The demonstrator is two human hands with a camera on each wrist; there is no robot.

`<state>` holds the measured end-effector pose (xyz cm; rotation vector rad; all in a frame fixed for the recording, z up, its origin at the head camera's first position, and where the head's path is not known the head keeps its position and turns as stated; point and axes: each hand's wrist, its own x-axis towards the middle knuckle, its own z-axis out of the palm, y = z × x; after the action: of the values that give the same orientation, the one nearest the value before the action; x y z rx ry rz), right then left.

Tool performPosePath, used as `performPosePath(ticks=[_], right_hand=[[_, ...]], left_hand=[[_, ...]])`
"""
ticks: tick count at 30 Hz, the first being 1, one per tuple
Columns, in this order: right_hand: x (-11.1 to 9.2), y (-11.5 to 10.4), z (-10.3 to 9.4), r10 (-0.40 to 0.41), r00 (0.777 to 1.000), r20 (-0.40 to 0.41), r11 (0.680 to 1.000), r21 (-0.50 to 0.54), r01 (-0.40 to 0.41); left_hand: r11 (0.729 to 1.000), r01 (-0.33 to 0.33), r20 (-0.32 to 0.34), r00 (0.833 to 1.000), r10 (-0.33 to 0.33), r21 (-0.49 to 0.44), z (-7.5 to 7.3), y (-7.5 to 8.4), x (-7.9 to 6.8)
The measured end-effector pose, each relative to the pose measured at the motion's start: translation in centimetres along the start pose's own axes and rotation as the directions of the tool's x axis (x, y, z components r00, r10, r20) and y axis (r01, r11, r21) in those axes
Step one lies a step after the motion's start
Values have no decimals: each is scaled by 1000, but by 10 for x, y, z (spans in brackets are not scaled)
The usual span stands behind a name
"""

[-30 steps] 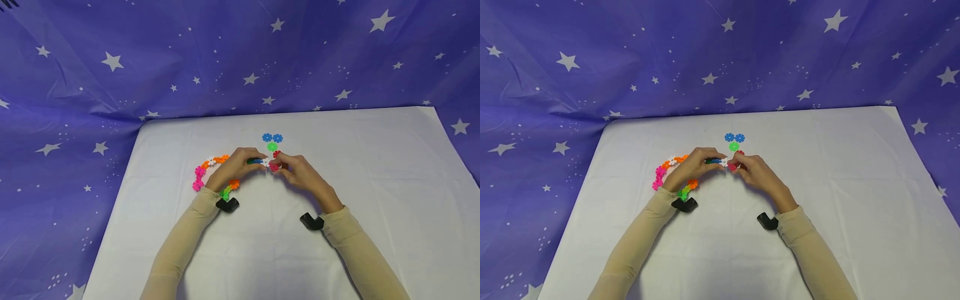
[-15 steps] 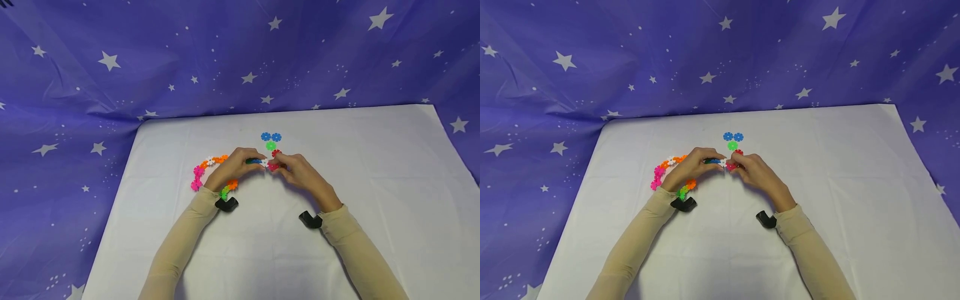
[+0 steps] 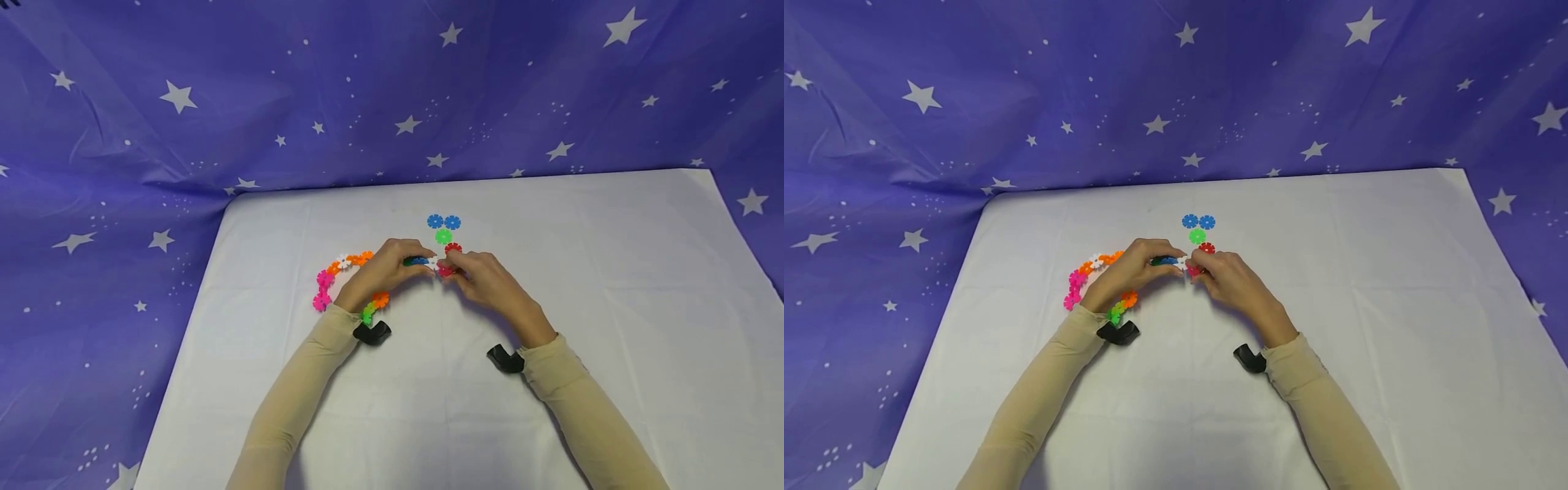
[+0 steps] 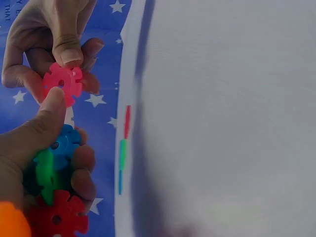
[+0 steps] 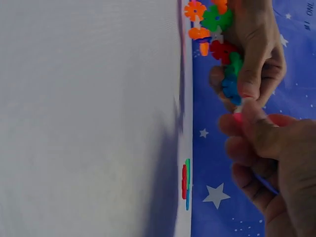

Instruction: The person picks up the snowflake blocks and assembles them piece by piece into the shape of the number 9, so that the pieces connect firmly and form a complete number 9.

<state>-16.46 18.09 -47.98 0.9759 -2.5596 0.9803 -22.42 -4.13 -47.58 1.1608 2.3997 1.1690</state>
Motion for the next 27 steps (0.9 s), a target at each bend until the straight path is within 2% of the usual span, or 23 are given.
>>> performPosePath(ticks=[3, 7, 10, 13, 17, 22, 25, 27], right_hand=[[2, 1, -3, 40, 998, 45, 999, 13, -41], [1, 13, -17, 176, 979, 106, 982, 45, -181], [6, 33, -29, 286, 945, 158, 953, 53, -298], [16, 53, -30, 350, 899, 264, 930, 16, -366], [24, 63, -23, 374, 851, 369, 924, -70, -376], [31, 62, -18, 404, 829, 386, 915, -157, -373], [33, 59, -19, 420, 822, 386, 907, -153, -392], [31, 56, -20, 423, 824, 376, 905, -135, -403]], left_hand=[[999, 14, 22, 1000, -15, 32, -2, -2, 1], [993, 72, 55, 996, -77, 88, -5, -6, 2], [986, 125, 61, 989, -132, 107, -11, -7, -1], [983, 146, 65, 986, -153, 110, -13, -9, -5], [985, 127, 79, 988, -136, 115, -8, -12, -5], [985, 105, 89, 989, -117, 134, -6, -13, -4], [983, 109, 89, 988, -123, 151, -6, -13, -3], [980, 116, 94, 987, -132, 161, -7, -13, -3]])
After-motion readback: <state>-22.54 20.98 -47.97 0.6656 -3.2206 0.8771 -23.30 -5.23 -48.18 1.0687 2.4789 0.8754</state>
